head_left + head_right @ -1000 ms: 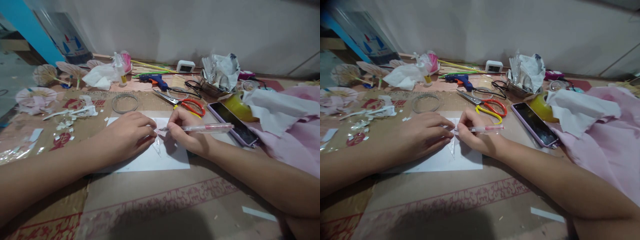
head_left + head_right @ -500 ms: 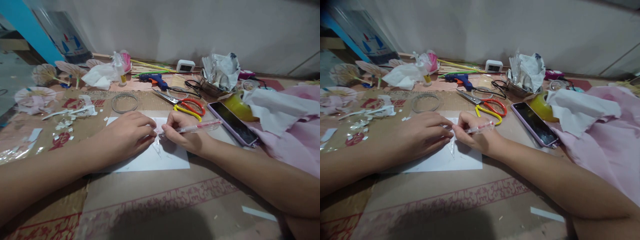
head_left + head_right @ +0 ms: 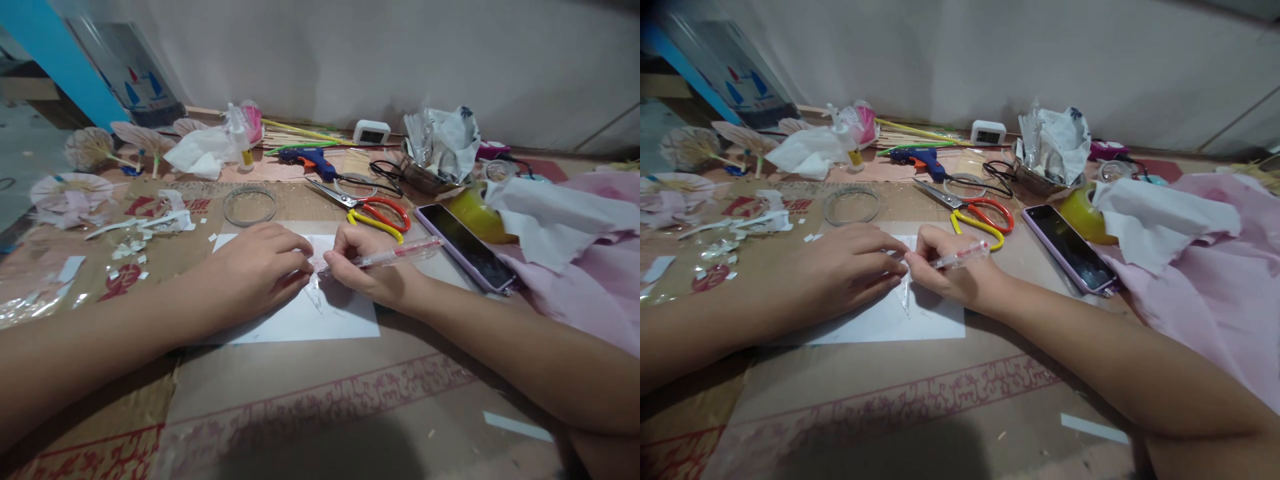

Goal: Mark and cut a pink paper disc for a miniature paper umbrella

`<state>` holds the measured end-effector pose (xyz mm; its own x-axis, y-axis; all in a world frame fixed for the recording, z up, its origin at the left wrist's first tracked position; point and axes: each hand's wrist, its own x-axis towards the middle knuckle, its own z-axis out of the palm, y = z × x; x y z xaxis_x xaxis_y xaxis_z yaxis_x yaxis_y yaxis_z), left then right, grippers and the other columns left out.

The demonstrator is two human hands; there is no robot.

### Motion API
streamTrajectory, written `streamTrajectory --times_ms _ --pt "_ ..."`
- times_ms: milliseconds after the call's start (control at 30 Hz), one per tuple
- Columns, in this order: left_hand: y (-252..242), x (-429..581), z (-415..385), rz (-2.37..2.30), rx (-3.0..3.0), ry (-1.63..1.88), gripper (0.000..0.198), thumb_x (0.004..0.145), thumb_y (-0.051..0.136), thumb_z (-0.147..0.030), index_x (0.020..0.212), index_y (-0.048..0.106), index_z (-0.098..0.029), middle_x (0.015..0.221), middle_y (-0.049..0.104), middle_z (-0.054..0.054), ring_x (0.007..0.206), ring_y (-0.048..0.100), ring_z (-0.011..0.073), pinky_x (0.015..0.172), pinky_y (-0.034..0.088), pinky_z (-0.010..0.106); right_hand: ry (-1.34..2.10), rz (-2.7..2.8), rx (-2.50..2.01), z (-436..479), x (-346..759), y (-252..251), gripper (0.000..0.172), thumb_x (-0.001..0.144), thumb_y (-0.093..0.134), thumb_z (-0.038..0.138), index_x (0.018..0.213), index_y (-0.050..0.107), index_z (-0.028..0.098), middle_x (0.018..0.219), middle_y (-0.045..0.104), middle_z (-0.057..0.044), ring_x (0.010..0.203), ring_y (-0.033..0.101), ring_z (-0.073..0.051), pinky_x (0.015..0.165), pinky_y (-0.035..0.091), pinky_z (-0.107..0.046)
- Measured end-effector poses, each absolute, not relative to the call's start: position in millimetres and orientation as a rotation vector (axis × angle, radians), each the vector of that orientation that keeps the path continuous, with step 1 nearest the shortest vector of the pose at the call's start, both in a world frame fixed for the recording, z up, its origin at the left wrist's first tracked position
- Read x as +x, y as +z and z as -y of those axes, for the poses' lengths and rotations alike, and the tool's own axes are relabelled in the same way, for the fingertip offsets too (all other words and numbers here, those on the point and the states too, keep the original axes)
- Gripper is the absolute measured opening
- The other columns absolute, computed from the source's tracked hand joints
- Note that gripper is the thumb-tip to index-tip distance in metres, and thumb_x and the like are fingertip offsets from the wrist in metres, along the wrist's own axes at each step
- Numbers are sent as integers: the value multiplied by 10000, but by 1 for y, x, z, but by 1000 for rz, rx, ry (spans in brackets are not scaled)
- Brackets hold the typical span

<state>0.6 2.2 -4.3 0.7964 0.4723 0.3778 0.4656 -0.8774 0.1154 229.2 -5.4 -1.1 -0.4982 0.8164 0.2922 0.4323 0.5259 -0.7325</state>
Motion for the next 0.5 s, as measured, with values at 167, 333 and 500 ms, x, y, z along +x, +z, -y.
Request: streamTrajectory --times_ms 167,333,500 --pt "-6 0 -2 -764 2962 658 231 1015 541 -286 911 722 -187 1023 748 74 922 659 224 820 492 388 830 2096 -1000 6 228 -3 258 930 623 336 749 482 219 620 566 47 564 512 -112 551 348 -254" --pt "-4 0 -2 -763 2975 621 221 1017 529 -298 936 709 -198 1033 742 76 923 653 231 824 496 403 820 2070 -1021 5 228 -4 266 940 623 367 764 489 219 636 587 38 583 520 -118 564 355 -261" --pt "-1 0 -2 -746 3014 583 183 1013 537 -247 943 696 -192 1033 742 67 902 656 221 900 479 434 793 2068 -994 4 229 -3 249 943 616 336 762 495 215 626 578 47 568 515 -108 556 352 -254"
